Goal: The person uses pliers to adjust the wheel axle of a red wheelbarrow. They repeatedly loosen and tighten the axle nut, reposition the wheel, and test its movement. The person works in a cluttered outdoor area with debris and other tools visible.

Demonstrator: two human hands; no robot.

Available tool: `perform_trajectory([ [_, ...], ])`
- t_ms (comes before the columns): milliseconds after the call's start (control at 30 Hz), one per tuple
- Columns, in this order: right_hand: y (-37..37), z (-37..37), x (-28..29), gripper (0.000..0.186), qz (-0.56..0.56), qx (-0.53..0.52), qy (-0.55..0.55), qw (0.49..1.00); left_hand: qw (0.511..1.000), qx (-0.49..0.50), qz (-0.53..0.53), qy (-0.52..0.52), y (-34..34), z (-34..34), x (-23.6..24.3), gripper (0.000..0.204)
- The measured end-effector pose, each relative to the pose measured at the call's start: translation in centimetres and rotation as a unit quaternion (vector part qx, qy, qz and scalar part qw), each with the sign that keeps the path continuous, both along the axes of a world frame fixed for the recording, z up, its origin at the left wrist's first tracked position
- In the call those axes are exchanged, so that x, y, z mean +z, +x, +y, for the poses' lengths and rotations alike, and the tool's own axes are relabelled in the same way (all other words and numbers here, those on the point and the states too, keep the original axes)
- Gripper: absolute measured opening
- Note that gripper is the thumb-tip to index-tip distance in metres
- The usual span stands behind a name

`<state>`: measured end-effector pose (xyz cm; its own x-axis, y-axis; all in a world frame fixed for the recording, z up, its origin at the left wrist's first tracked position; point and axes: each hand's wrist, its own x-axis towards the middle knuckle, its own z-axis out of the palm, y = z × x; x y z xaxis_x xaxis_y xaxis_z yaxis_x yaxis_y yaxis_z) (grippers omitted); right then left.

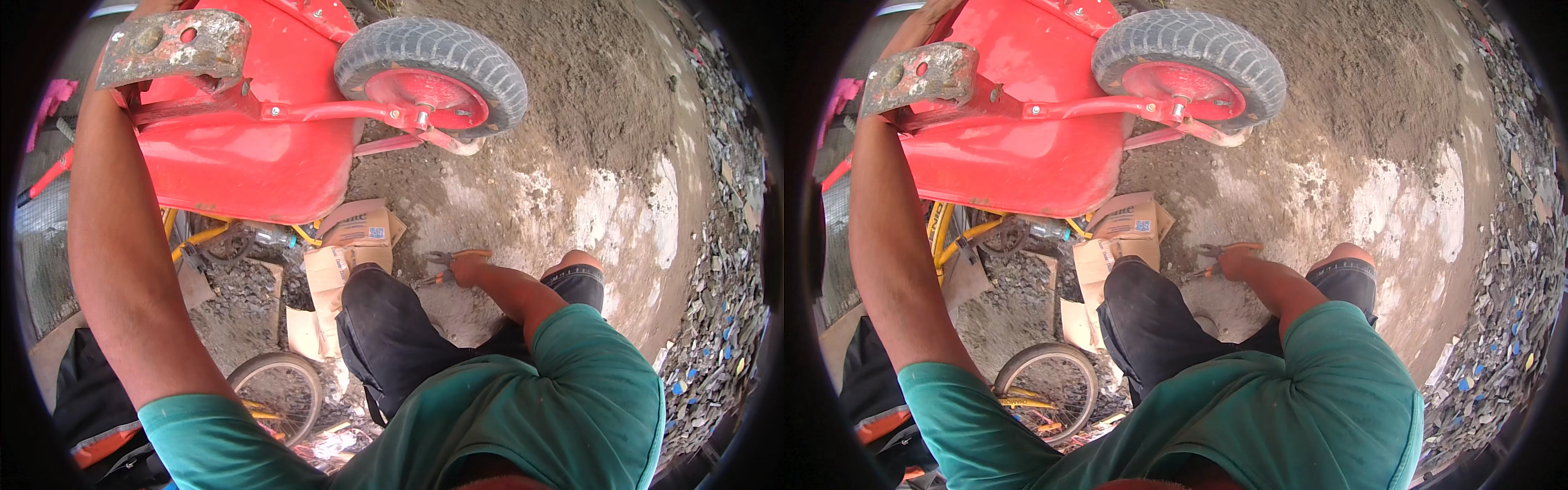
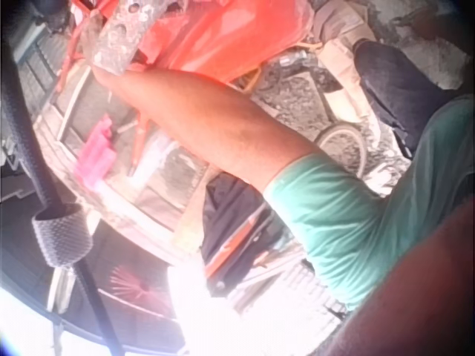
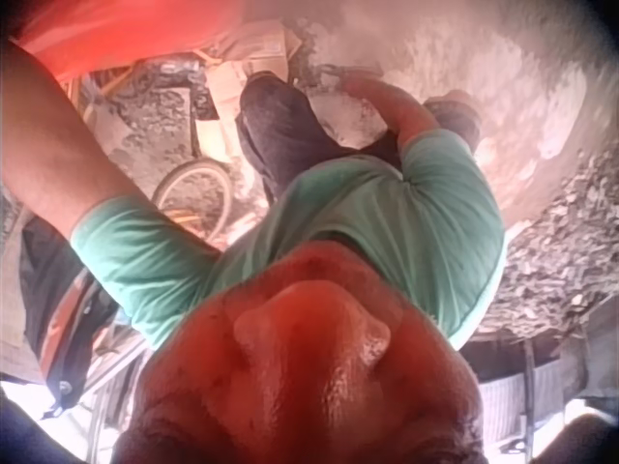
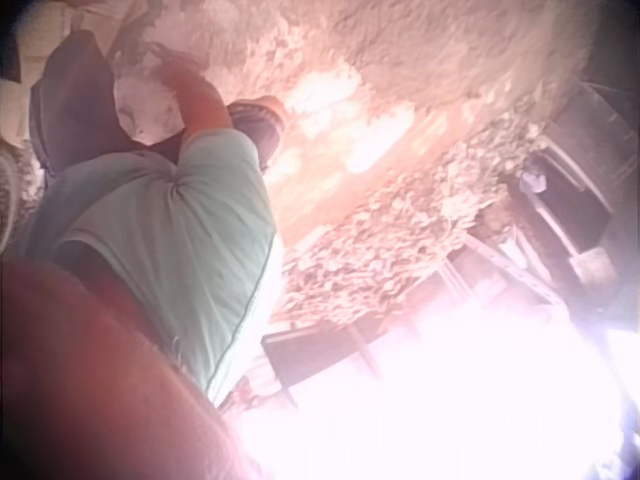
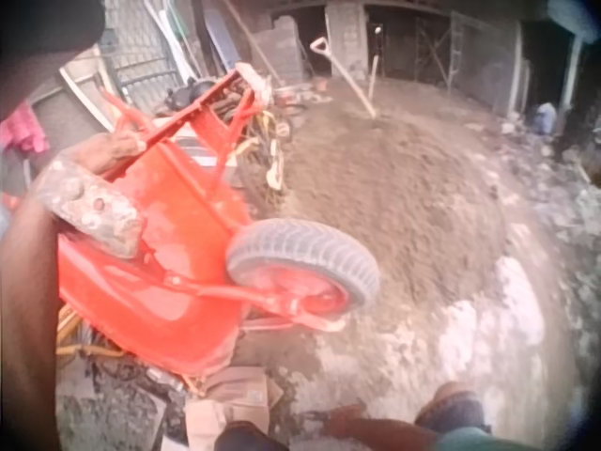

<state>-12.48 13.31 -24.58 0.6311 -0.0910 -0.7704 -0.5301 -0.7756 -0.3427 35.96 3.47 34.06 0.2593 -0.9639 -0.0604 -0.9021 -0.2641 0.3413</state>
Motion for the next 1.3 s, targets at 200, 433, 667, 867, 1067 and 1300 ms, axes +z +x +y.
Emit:
perform_trajectory([
  [200, 0.1, 0.5, -0.2, 0.036, -0.03, -0.06, -0.006, 0.998, 0.999, -0.039, 0.005, 0.005, 2.2, -1.0, 1.4, 0.073],
  [433, 1.6, 1.3, 2.4, 0.05, -0.062, -0.079, -0.053, 0.994, 0.991, 0.121, 0.043, -0.042, 2.5, -1.6, -0.7, 0.056],
  [667, 4.0, -0.9, 7.1, 0.042, -0.012, -0.317, 0.11, 0.942, 0.983, 0.174, 0.031, -0.039, -2.1, -1.6, -1.4, 0.062],
  [867, 4.3, -1.4, 13.3, 0.038, -0.056, -0.443, 0.107, 0.889, 0.979, 0.151, -0.122, -0.069, -2.2, -2.1, -2.6, 0.055],
  [1067, -7.5, -3.9, 13.5, 0.043, 0.017, -0.372, 0.014, 0.928, 0.971, 0.193, -0.134, -0.032, -5.9, -4.3, -1.6, 0.055],
  [1300, -12.9, -10.0, 19.1, 0.042, 0.003, -0.486, -0.074, 0.871, 0.963, 0.203, -0.175, 0.022, -6.0, -3.5, -0.7, 0.058],
])
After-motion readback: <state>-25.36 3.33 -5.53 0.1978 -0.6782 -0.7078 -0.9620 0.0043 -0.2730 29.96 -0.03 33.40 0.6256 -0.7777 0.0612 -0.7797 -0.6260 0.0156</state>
